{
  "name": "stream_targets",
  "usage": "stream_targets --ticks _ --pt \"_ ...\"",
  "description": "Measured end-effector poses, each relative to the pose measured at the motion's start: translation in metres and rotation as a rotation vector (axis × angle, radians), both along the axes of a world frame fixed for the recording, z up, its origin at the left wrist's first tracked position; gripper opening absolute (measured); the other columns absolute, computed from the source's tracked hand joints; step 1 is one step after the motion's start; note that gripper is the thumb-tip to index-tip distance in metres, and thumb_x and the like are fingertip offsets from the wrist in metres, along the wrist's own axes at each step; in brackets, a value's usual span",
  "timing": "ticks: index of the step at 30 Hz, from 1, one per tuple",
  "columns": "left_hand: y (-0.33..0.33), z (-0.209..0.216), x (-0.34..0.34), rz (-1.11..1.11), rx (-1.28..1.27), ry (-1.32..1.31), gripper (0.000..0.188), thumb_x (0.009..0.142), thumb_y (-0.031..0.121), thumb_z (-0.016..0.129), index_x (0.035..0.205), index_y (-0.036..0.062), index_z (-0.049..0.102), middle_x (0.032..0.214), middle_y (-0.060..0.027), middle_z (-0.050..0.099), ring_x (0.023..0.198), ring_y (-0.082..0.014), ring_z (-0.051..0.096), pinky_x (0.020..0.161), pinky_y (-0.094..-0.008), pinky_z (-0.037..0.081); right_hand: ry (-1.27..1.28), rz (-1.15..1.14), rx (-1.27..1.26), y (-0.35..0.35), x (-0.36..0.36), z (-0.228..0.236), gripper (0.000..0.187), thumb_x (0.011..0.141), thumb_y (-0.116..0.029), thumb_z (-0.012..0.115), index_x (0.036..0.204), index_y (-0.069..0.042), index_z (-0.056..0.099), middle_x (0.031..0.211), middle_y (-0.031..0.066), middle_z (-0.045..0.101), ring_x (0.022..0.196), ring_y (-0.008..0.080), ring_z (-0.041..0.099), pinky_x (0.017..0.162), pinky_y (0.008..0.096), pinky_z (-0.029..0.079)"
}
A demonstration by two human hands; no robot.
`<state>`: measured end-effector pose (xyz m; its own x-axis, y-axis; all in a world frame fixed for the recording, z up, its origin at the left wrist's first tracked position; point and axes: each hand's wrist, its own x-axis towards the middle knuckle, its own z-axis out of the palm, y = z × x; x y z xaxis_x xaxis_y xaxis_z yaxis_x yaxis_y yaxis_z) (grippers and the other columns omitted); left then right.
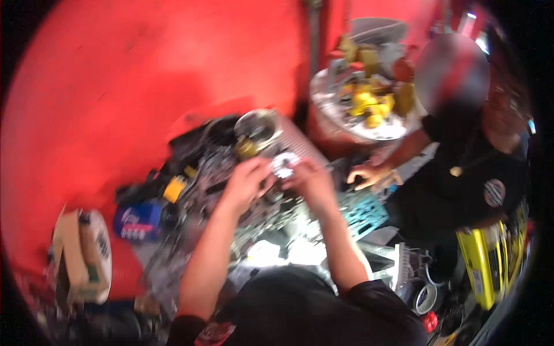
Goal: Inspecting and disassembling various engine parts on a workbench.
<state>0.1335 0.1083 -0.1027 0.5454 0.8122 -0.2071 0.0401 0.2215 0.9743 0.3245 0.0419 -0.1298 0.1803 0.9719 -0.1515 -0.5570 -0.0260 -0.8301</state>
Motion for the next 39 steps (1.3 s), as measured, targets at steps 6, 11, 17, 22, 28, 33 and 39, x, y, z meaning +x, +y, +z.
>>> stream_targets --ticks 6,11,17,22,28,33,39 --pt "0.011 0.021 -0.022 0.087 -0.199 -0.350 0.032 0.096 0.008 0.058 0.127 0.0015 0.054 0.109 -0.0104 0.062 0.093 -0.0186 0.059 0.076 -0.0352 0.049 0.103 -0.145 -0.062 -0.010 0.033 -0.001 0.023 0.098 -0.012 0.068 0.115 0.001 0.060 0.099 0.0106 0.069 0.078 0.0209 0.068 0.066 0.0320 0.058" --pt "0.007 0.023 -0.012 -0.004 0.082 -0.094 0.038 0.092 -0.006 0.063 0.128 -0.0012 0.052 0.121 -0.0149 0.060 0.107 -0.0203 0.062 0.084 -0.0353 0.057 0.083 -0.114 -0.019 -0.012 0.041 -0.007 0.021 0.098 -0.012 0.067 0.114 0.001 0.061 0.099 0.0096 0.069 0.075 0.0199 0.067 0.065 0.0309 0.057" --pt "0.001 0.024 0.002 0.170 0.658 0.404 0.052 0.083 0.002 0.081 0.129 -0.0008 0.056 0.110 -0.0144 0.069 0.088 -0.0177 0.069 0.080 -0.0312 0.058 0.112 -0.090 -0.038 -0.011 0.038 -0.021 0.022 0.098 -0.012 0.068 0.115 0.000 0.061 0.101 0.0094 0.071 0.075 0.0185 0.066 0.065 0.0307 0.057" --pt "-0.003 0.024 0.017 0.236 1.014 0.509 0.049 0.077 0.017 0.086 0.119 0.0006 0.066 0.114 -0.0155 0.069 0.101 -0.0295 0.069 0.087 -0.0380 0.055 0.154 -0.102 -0.054 -0.011 0.037 -0.027 0.024 0.098 -0.011 0.068 0.116 0.001 0.060 0.105 0.0113 0.071 0.075 0.0198 0.067 0.064 0.0313 0.058" --pt "0.002 0.024 0.028 0.182 1.074 0.481 0.052 0.078 0.019 0.085 0.124 0.0013 0.067 0.118 -0.0175 0.068 0.114 -0.0351 0.063 0.098 -0.0407 0.051 0.132 -0.114 -0.062 -0.012 0.035 -0.025 0.023 0.100 -0.013 0.066 0.117 0.001 0.060 0.101 0.0092 0.070 0.075 0.0174 0.068 0.064 0.0289 0.058" --pt "0.007 0.032 0.025 0.052 1.028 0.493 0.047 0.081 0.014 0.079 0.124 -0.0006 0.066 0.120 -0.0178 0.066 0.116 -0.0363 0.060 0.102 -0.0427 0.047 0.150 -0.075 -0.044 -0.012 0.035 -0.025 0.029 0.099 -0.011 0.066 0.122 0.004 0.057 0.107 0.0125 0.070 0.077 0.0180 0.066 0.066 0.0292 0.057" --pt "0.004 0.036 0.028 0.153 0.982 0.475 0.050 0.078 0.009 0.082 0.125 0.0019 0.067 0.118 -0.0170 0.069 0.112 -0.0336 0.065 0.098 -0.0388 0.051 0.153 -0.078 -0.032 -0.010 0.033 -0.025 0.024 0.099 -0.013 0.067 0.119 0.000 0.060 0.098 0.0077 0.071 0.073 0.0174 0.069 0.063 0.0295 0.059"
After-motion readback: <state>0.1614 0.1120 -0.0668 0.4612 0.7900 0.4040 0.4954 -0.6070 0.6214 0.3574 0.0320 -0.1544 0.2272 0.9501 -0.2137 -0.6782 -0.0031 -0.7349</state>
